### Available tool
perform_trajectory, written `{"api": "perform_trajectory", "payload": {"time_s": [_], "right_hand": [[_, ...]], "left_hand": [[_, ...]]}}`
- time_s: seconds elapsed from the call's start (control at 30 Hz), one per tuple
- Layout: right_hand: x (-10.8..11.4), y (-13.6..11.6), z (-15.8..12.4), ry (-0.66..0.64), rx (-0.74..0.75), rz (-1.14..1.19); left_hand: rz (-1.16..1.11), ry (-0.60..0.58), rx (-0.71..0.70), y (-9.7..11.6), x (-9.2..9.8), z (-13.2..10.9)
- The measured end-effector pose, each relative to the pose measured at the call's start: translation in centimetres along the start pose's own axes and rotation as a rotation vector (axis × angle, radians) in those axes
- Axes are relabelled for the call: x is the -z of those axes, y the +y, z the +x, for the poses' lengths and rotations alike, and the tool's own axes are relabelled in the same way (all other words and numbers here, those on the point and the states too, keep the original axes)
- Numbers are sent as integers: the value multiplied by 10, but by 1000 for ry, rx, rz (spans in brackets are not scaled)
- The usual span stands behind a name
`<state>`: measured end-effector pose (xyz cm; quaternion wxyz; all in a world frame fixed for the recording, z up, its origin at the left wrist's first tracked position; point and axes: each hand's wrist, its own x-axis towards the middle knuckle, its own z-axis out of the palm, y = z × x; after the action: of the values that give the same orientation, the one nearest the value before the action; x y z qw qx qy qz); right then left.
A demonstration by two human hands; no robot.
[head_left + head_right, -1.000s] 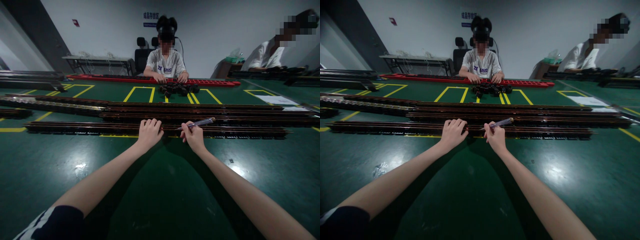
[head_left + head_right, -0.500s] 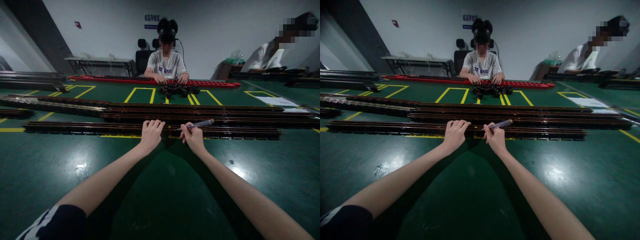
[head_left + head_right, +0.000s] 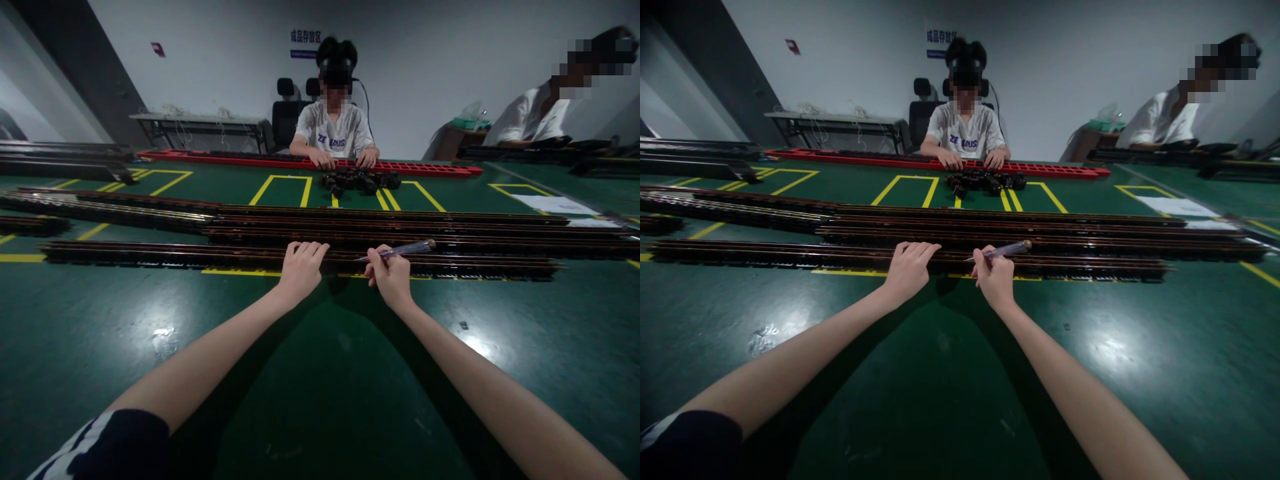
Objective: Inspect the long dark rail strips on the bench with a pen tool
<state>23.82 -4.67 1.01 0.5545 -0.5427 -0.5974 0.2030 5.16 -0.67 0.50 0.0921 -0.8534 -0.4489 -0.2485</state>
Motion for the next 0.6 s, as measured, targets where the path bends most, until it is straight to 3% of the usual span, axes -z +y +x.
{"api": "perform_trajectory", "payload": {"time_s": [0.33, 0.6], "right_hand": [[1, 6, 1, -57, -14, -8], [1, 4, 1, -46, -5, -10]], "left_hand": [[-55, 17, -33, 4, 6, 0], [17, -10, -30, 3, 0, 0]]}}
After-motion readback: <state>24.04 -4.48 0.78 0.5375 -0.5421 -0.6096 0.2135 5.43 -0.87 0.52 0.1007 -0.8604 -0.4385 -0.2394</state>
